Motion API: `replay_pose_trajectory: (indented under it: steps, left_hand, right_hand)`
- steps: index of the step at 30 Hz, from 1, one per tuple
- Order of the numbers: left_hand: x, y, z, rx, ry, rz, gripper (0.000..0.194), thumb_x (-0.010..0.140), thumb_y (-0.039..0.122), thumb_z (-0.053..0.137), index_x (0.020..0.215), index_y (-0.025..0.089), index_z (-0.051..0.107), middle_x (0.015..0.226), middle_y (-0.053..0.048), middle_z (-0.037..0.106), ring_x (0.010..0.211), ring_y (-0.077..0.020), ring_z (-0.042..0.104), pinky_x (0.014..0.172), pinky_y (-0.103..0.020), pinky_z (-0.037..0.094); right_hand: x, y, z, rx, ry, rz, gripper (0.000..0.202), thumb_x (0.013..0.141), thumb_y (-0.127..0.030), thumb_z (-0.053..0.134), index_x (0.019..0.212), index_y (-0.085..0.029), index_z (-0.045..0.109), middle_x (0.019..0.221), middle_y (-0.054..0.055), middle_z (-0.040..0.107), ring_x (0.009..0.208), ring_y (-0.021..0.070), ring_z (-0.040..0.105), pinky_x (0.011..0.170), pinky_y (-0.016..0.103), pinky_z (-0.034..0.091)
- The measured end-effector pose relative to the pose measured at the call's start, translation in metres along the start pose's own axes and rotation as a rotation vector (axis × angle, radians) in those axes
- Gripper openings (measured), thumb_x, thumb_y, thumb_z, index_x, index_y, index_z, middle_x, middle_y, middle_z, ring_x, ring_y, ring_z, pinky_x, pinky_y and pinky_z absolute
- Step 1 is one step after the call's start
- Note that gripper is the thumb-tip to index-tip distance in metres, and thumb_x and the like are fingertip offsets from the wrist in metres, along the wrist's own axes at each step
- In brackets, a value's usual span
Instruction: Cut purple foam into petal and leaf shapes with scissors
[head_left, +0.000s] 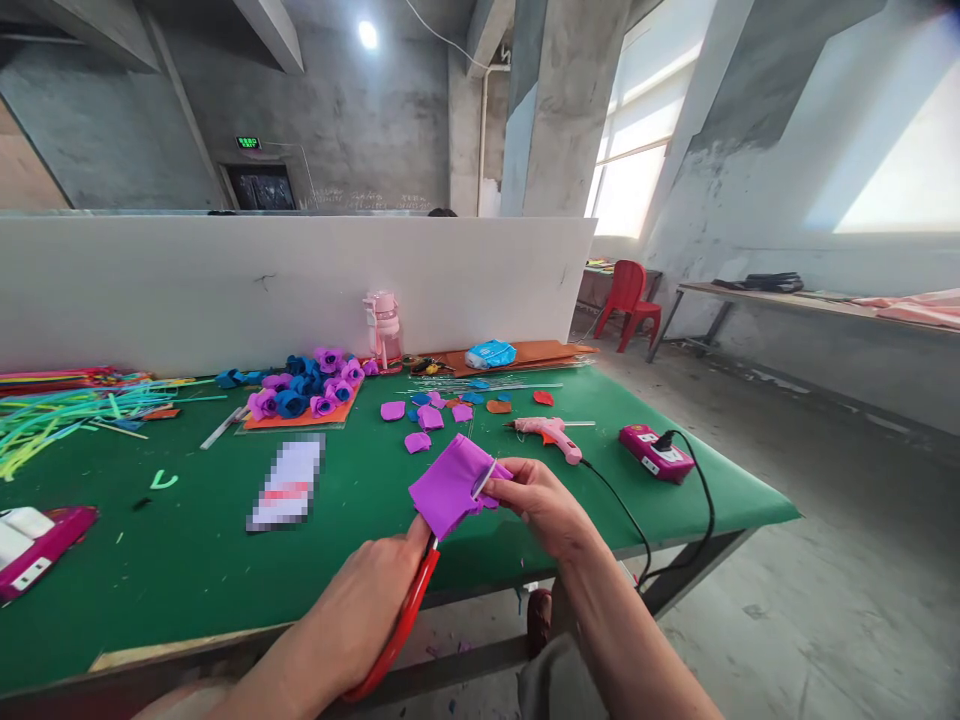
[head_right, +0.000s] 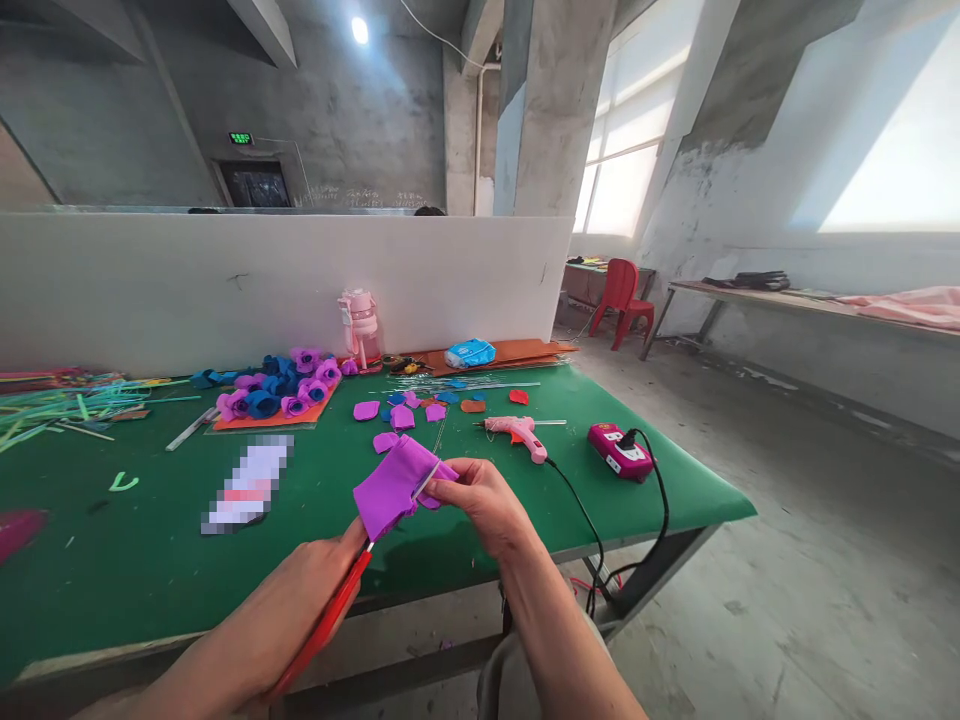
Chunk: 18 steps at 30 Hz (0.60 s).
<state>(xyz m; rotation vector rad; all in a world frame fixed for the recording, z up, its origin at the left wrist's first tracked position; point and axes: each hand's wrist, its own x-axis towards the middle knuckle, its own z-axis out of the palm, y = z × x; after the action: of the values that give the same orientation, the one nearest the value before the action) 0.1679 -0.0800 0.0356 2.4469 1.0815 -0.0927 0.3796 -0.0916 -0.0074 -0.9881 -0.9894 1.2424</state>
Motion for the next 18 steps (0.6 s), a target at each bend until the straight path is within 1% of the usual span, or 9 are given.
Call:
replay_pose_trajectory:
  steps: [2,5,7,10,15,18]
  left_hand:
    - [0.0005,-0.0019,0.0006,-0.015,-0.005,0.004,0.026,0.09,0.018,0.028,0.11,0.021,0.045,0.065,0.002,0.048,0.053,-0.0116,0.034,0.048,-0.024,0.024]
    - [0.0015,-0.0054,0.0033,-0.041,0.059,0.029,0.021,0.09,0.02,0.028,0.093,0.022,0.049,0.07,0.001,0.051,0.057,-0.0121,0.031,0.051,-0.024,0.027]
    - [0.0016,-0.0066,0.0046,-0.046,0.088,0.041,0.021,0.09,0.021,0.028,0.087,0.022,0.049,0.071,0.001,0.052,0.058,-0.0126,0.031,0.053,-0.025,0.027]
    - [0.0011,-0.007,0.0057,-0.054,0.074,0.044,0.02,0.09,0.022,0.028,0.086,0.021,0.048,0.069,0.001,0.052,0.058,-0.0128,0.031,0.052,-0.026,0.026]
    - [0.0018,-0.0086,0.0095,-0.062,0.108,0.062,0.017,0.085,0.016,0.032,0.083,0.021,0.048,0.07,0.001,0.054,0.056,-0.0122,0.025,0.05,-0.026,0.024]
    - [0.0029,-0.0078,0.0096,-0.052,0.074,0.046,0.016,0.082,0.013,0.035,0.082,0.02,0.049,0.068,0.001,0.053,0.054,-0.0117,0.026,0.049,-0.026,0.024]
  right_hand:
    - [0.0,0.0013,0.0006,-0.013,-0.018,0.007,0.019,0.061,-0.033,0.078,0.064,-0.015,0.071,0.059,0.0,0.063,0.057,0.0111,0.05,0.06,0.025,0.036]
    - [0.0007,0.005,0.0039,-0.022,-0.048,0.025,0.018,0.062,-0.032,0.077,0.065,-0.015,0.072,0.062,0.001,0.065,0.059,0.0118,0.053,0.063,0.025,0.038]
    - [0.0012,0.0068,0.0062,-0.009,-0.047,0.038,0.018,0.061,-0.031,0.078,0.066,-0.015,0.072,0.063,0.001,0.066,0.059,0.0119,0.054,0.065,0.026,0.039]
    - [0.0012,0.007,0.008,0.017,-0.035,0.047,0.017,0.06,-0.031,0.079,0.066,-0.016,0.072,0.063,0.001,0.066,0.059,0.0117,0.054,0.065,0.025,0.04]
    - [0.0001,0.0044,0.0067,0.008,-0.034,0.045,0.017,0.061,-0.032,0.078,0.065,-0.016,0.072,0.063,0.002,0.066,0.059,0.0125,0.055,0.065,0.026,0.041]
    - [0.0001,0.0036,0.0055,0.002,-0.049,0.038,0.016,0.061,-0.032,0.078,0.065,-0.017,0.073,0.064,0.002,0.067,0.06,0.013,0.055,0.066,0.027,0.042]
